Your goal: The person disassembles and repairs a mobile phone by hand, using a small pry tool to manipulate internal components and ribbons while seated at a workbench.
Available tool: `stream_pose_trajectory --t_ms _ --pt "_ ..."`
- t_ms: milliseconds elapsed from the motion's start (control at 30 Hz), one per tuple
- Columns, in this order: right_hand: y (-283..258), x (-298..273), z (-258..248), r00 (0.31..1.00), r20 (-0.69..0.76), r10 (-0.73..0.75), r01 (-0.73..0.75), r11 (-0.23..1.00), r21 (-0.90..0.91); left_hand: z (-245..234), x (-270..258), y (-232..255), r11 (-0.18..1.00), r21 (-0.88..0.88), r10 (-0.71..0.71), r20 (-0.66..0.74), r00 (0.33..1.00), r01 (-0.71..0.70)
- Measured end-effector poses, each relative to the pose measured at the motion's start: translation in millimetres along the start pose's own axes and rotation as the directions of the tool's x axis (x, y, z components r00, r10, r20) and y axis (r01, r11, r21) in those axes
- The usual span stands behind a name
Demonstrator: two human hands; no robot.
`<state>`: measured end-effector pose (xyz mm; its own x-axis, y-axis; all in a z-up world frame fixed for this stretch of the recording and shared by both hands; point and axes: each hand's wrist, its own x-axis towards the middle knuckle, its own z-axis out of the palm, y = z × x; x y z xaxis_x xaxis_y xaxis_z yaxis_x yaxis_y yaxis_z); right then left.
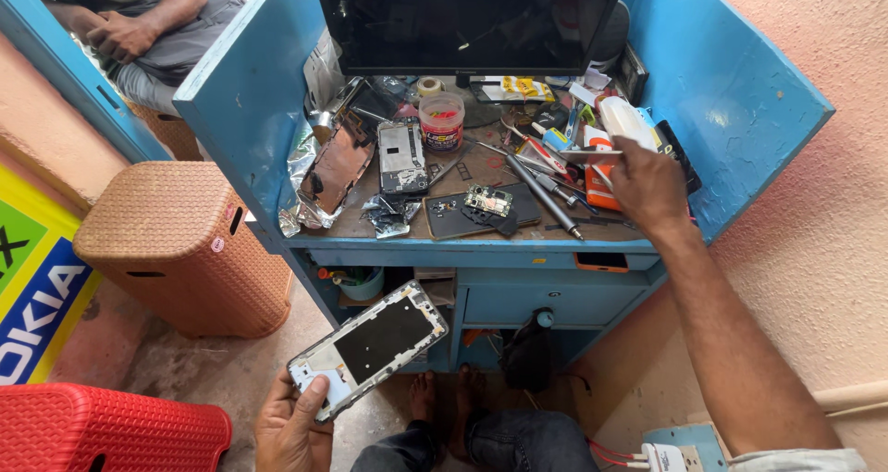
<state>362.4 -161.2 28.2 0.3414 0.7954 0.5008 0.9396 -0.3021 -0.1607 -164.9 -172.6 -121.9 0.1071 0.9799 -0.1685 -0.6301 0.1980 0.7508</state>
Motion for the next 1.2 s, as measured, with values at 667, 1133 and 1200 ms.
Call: stream_pose_trajectory --t_ms 667,1133,1200 --pt "-30.0 15.0 32.5 0.963 0.243 -0.116 0.185 0.942 -0.281 51.6 -46.2 21.1 0.998 0.001 -0.069 0.107 0.992 0.070" --pt "-9.1 19.2 38.1 0.938 0.321 -0.128 0.212 0.947 -0.242 59.2 -60.0 37.8 0.996 0.000 -0.093 0.170 0.981 0.094" --pt "-14.2 30.8 38.9 0.891 0.453 0.040 0.077 0.968 -0.238 59.3 -60.9 39.4 0.994 0.034 -0.105 0.163 0.981 0.101"
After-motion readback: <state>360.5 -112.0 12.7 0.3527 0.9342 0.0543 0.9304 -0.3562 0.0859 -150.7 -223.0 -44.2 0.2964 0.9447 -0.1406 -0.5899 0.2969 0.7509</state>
